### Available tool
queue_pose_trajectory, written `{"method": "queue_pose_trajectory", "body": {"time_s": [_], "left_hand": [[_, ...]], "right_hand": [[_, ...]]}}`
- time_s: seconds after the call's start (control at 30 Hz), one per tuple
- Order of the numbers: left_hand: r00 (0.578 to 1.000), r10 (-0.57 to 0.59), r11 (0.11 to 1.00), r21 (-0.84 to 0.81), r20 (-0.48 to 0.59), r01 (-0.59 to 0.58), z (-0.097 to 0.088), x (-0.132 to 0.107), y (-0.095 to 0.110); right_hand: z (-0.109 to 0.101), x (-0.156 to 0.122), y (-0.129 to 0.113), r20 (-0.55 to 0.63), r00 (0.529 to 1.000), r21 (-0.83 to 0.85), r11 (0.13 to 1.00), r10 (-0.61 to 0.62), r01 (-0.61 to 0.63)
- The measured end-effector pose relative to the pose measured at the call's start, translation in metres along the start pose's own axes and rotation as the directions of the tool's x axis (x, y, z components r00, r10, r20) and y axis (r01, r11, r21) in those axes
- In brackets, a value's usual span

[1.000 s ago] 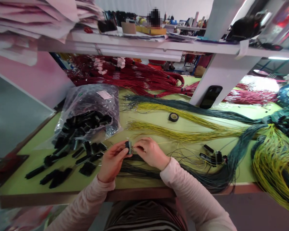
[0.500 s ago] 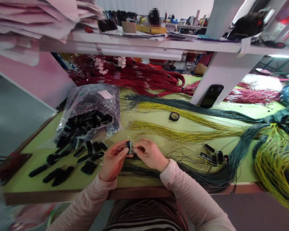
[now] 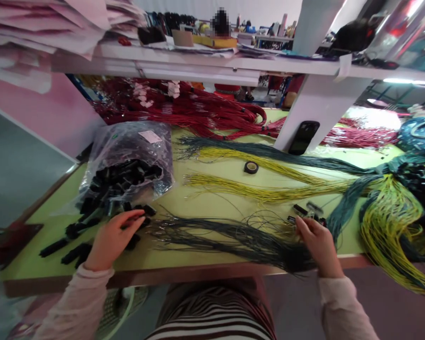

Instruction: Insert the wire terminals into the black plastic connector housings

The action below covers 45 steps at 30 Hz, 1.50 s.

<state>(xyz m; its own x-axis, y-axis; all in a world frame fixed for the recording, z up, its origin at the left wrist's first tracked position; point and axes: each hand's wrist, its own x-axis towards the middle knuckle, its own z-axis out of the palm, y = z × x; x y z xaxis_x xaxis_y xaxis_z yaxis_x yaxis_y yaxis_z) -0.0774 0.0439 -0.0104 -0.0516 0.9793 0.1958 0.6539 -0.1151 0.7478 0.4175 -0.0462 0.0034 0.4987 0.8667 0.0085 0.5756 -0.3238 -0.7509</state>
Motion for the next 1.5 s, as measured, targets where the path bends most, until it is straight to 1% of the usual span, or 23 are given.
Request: {"method": "queue_pose_trajectory", "body": {"time_s": [0.07, 0.13, 0.17, 0.23, 0.27, 0.3, 0.33, 0.37, 0.4, 0.47, 0.53, 0.6, 0.67, 0.73, 0.77, 0.83, 0.9, 1.0, 1.07, 1.13, 1.23, 1.37, 1.5], "left_hand": [[0.985, 0.169, 0.973, 0.151, 0.044, -0.174, -0.002, -0.004, -0.010], [0.956, 0.283, 0.929, 0.226, 0.081, -0.294, -0.001, -0.006, -0.018], [0.946, 0.313, 0.910, 0.256, 0.086, -0.325, 0.000, -0.006, -0.021], [0.939, 0.335, 0.885, 0.315, 0.084, -0.344, 0.002, -0.006, -0.026], [0.939, 0.334, 0.877, 0.339, 0.082, -0.342, 0.003, -0.005, -0.028], [0.941, 0.329, 0.872, 0.356, 0.081, -0.335, 0.003, -0.003, -0.030], [0.944, 0.321, 0.871, 0.367, 0.081, -0.328, 0.004, -0.002, -0.032], [0.946, 0.313, 0.872, 0.372, 0.081, -0.320, 0.004, -0.001, -0.033], [0.949, 0.306, 0.874, 0.372, 0.081, -0.314, 0.004, 0.000, -0.033], [0.952, 0.295, 0.880, 0.364, 0.083, -0.305, 0.002, 0.001, -0.034], [0.956, 0.280, 0.889, 0.352, 0.088, -0.293, -0.002, 0.001, -0.035], [0.962, 0.264, 0.903, 0.335, 0.065, -0.270, -0.007, 0.000, -0.034], [0.966, 0.257, 0.922, 0.301, -0.001, -0.245, -0.012, -0.002, -0.031], [0.969, 0.227, 0.951, 0.238, -0.100, -0.198, -0.015, -0.004, -0.021], [0.974, 0.180, 0.971, 0.184, -0.140, -0.153, -0.014, -0.004, -0.014], [0.986, 0.028, 1.000, 0.011, -0.164, -0.026, -0.010, -0.004, 0.004], [0.990, -0.113, 0.965, -0.248, -0.079, 0.090, 0.001, -0.002, 0.025], [0.981, -0.160, 0.747, -0.637, 0.108, 0.192, 0.021, 0.003, 0.055], [0.964, -0.151, 0.580, -0.770, 0.220, 0.266, 0.034, 0.006, 0.071], [0.942, -0.136, 0.471, -0.816, 0.307, 0.334, 0.043, 0.009, 0.084], [0.923, -0.099, 0.405, -0.832, 0.373, 0.379, 0.052, 0.011, 0.098], [0.932, -0.048, 0.381, -0.855, 0.360, 0.351, 0.063, 0.012, 0.103], [0.938, -0.074, 0.312, -0.886, 0.338, 0.343, 0.074, 0.012, 0.093]], "right_hand": [[-0.020, -0.005, 0.014, 0.160, 0.984, -0.168, 0.984, 0.085, -0.058], [-0.027, -0.014, 0.005, 0.181, 0.979, -0.283, 0.958, 0.090, -0.035], [-0.024, -0.020, -0.009, 0.155, 0.987, -0.313, 0.950, 0.038, 0.013], [-0.002, -0.028, -0.049, 0.124, 0.975, -0.310, 0.927, -0.183, 0.214], [0.016, -0.029, -0.071, 0.144, 0.928, -0.256, 0.893, -0.344, 0.370], [0.038, -0.028, -0.092, 0.208, 0.843, -0.182, 0.827, -0.497, 0.532], [0.062, -0.024, -0.112, 0.301, 0.735, -0.115, 0.742, -0.608, 0.661], [0.086, -0.018, -0.128, 0.387, 0.645, -0.094, 0.668, -0.659, 0.738], [0.110, -0.011, -0.141, 0.447, 0.616, -0.137, 0.630, -0.649, 0.764], [0.151, 0.004, -0.155, 0.480, 0.658, -0.241, 0.635, -0.580, 0.734], [0.177, 0.013, -0.161, 0.495, 0.667, -0.254, 0.641, -0.557, 0.724], [0.189, 0.015, -0.162, 0.520, 0.632, -0.211, 0.631, -0.574, 0.747], [0.190, 0.011, -0.163, 0.536, 0.585, -0.128, 0.626, -0.610, 0.770], [0.189, 0.004, -0.163, 0.518, 0.540, 0.040, 0.650, -0.663, 0.759], [0.188, 0.000, -0.164, 0.493, 0.534, 0.143, 0.669, -0.687, 0.729], [0.186, -0.005, -0.164, 0.443, 0.559, 0.326, 0.706, -0.701, 0.628], [0.184, -0.009, -0.165, 0.420, 0.606, 0.427, 0.736, -0.676, 0.525], [0.178, -0.014, -0.168, 0.391, 0.658, 0.515, 0.746, -0.643, 0.422], [0.170, -0.016, -0.171, 0.363, 0.683, 0.565, 0.733, -0.634, 0.379], [0.162, -0.018, -0.174, 0.340, 0.699, 0.610, 0.713, -0.629, 0.345], [0.151, -0.019, -0.178, 0.343, 0.720, 0.670, 0.695, -0.603, 0.262], [0.149, -0.018, -0.180, 0.409, 0.731, 0.706, 0.697, -0.546, 0.126], [0.156, -0.019, -0.179, 0.453, 0.725, 0.729, 0.684, -0.519, 0.034]]}}
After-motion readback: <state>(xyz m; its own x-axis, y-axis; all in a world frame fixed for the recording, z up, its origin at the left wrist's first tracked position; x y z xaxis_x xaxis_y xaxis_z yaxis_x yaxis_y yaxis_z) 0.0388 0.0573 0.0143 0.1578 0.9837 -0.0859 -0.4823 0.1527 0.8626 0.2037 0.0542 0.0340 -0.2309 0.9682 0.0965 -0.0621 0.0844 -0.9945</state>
